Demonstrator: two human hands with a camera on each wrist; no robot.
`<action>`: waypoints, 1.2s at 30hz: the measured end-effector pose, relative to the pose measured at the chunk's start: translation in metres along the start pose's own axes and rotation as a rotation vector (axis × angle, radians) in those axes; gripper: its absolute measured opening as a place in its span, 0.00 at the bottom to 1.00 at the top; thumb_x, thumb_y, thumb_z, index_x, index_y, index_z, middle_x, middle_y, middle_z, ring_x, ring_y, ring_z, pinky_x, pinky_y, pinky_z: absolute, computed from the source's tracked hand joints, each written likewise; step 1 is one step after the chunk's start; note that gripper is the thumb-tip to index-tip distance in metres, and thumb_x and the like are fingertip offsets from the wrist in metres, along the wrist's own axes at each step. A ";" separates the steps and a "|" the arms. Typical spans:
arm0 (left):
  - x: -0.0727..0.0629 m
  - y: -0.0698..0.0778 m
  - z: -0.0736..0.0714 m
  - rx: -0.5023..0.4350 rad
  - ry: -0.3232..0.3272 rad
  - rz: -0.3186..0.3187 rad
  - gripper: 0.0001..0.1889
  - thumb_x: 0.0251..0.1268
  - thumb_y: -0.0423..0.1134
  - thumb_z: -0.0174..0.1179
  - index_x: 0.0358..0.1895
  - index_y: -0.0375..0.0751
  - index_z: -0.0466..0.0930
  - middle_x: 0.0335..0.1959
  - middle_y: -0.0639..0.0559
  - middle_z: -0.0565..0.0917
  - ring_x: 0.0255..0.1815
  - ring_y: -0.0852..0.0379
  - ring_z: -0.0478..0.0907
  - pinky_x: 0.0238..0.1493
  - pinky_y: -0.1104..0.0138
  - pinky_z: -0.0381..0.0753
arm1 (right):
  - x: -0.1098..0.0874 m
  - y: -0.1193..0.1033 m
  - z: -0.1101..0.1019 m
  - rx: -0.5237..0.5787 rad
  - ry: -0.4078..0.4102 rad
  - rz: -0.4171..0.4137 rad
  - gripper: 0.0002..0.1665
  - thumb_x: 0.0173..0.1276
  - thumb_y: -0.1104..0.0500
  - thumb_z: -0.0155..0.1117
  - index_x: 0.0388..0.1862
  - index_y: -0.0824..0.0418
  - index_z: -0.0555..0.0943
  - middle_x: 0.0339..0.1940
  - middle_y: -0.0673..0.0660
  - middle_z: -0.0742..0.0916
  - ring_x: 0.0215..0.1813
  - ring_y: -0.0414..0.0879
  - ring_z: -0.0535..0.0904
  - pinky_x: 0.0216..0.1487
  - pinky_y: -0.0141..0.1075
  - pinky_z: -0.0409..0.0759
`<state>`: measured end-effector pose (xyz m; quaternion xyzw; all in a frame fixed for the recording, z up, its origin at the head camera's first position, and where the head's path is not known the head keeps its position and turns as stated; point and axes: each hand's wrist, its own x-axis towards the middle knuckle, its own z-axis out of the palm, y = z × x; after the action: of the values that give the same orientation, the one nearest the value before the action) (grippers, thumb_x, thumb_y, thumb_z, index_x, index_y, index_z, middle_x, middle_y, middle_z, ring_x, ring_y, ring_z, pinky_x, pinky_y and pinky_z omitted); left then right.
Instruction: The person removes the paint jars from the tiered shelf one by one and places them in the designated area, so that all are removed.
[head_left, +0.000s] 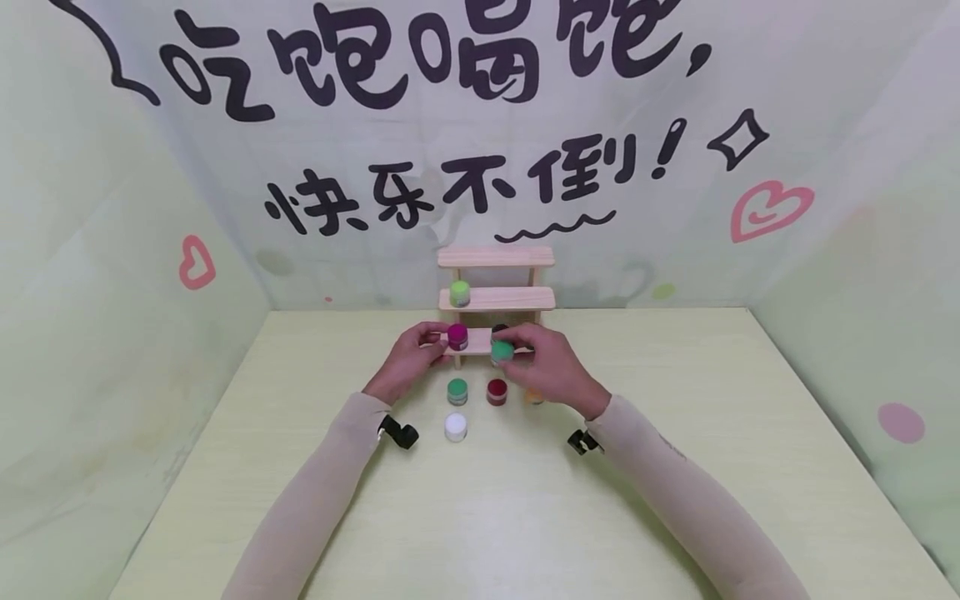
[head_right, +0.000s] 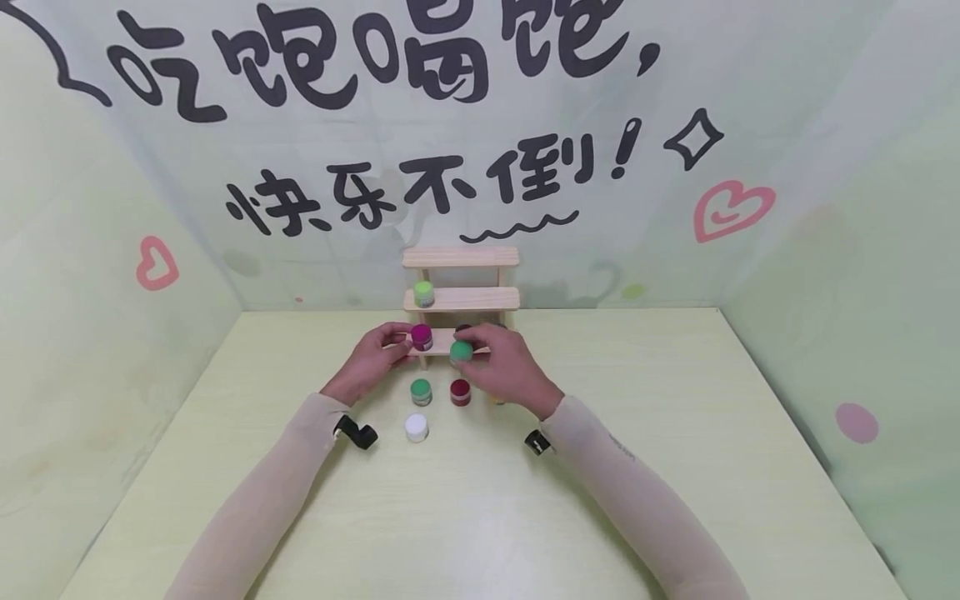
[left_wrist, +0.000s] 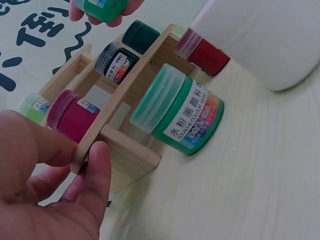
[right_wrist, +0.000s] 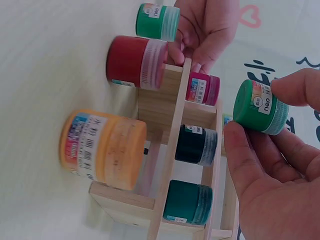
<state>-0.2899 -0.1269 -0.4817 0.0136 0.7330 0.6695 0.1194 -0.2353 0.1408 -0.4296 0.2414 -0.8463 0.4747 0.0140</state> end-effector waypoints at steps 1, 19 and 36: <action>0.001 -0.001 0.000 -0.004 0.002 0.001 0.19 0.79 0.29 0.57 0.68 0.37 0.76 0.59 0.39 0.78 0.54 0.52 0.82 0.63 0.60 0.90 | -0.001 0.001 0.001 -0.005 -0.007 -0.009 0.23 0.68 0.62 0.75 0.62 0.60 0.85 0.54 0.54 0.88 0.54 0.49 0.86 0.57 0.37 0.92; 0.002 -0.005 0.002 -0.059 0.025 -0.010 0.18 0.80 0.29 0.56 0.67 0.38 0.76 0.55 0.41 0.79 0.53 0.52 0.81 0.59 0.64 0.92 | -0.033 0.009 0.010 -0.023 -0.197 -0.007 0.18 0.66 0.64 0.72 0.55 0.59 0.86 0.52 0.52 0.88 0.53 0.46 0.85 0.56 0.43 0.93; 0.002 -0.004 0.003 -0.064 0.022 -0.007 0.17 0.79 0.28 0.55 0.67 0.37 0.76 0.53 0.42 0.80 0.52 0.54 0.81 0.57 0.67 0.92 | -0.042 0.013 0.017 -0.084 -0.353 0.081 0.22 0.67 0.65 0.74 0.60 0.60 0.85 0.55 0.52 0.89 0.50 0.43 0.84 0.50 0.30 0.89</action>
<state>-0.2911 -0.1243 -0.4862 0.0000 0.7124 0.6925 0.1139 -0.2002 0.1492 -0.4597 0.2860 -0.8636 0.3894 -0.1438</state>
